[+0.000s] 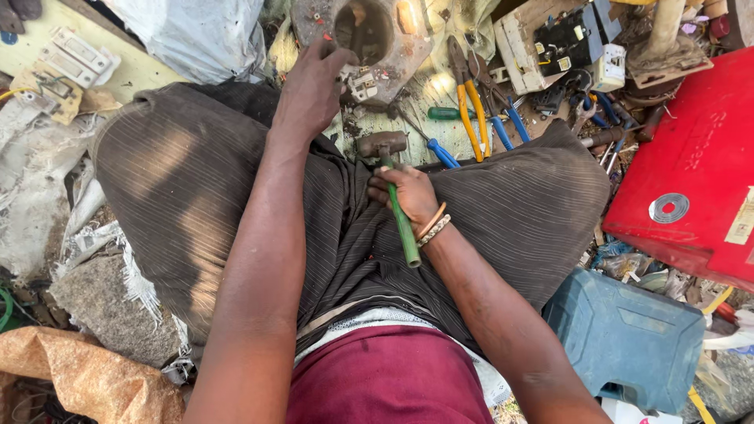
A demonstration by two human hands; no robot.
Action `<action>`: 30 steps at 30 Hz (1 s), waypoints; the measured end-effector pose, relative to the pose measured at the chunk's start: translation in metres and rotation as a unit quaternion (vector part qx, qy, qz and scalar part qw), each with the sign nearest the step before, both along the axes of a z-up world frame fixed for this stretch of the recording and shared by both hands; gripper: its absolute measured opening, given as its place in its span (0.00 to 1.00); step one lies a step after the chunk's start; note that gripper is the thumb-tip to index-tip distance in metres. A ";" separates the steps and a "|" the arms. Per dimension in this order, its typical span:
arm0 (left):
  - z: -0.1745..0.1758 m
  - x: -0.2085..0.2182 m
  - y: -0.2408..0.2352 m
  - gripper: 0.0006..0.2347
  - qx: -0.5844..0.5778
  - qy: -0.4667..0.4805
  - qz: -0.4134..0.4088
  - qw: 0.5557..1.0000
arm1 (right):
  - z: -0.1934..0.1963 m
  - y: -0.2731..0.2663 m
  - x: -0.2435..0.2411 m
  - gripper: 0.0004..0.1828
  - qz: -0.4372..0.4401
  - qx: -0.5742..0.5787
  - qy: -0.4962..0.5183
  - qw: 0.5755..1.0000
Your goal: The person sits cross-legged and uses a hammer and screwdriver to disassemble a white plastic electrical component on a metal anvil. They repeatedly strike the component to break it apart and remove internal metal parts.
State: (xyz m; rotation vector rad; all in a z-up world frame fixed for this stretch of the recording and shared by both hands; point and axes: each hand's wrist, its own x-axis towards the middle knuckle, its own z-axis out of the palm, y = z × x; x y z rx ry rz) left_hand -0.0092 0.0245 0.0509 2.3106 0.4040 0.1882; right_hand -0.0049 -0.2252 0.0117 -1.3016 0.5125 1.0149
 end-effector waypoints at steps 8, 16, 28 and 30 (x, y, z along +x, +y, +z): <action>0.009 -0.008 0.013 0.15 -0.088 0.104 0.015 0.991 | 0.010 0.006 0.005 0.42 -0.014 0.025 -0.002 1.000; 0.011 0.004 -0.004 0.18 0.015 -0.002 0.005 1.000 | 0.015 0.011 0.005 0.41 0.026 -0.017 -0.026 0.999; -0.001 0.005 -0.021 0.08 -0.135 0.002 0.002 0.991 | 0.022 0.038 0.022 0.32 0.109 -0.064 -0.388 0.913; 0.000 0.008 -0.021 0.09 -0.103 -0.040 -0.008 0.994 | 0.022 0.048 0.029 0.35 0.104 -0.041 -0.364 0.925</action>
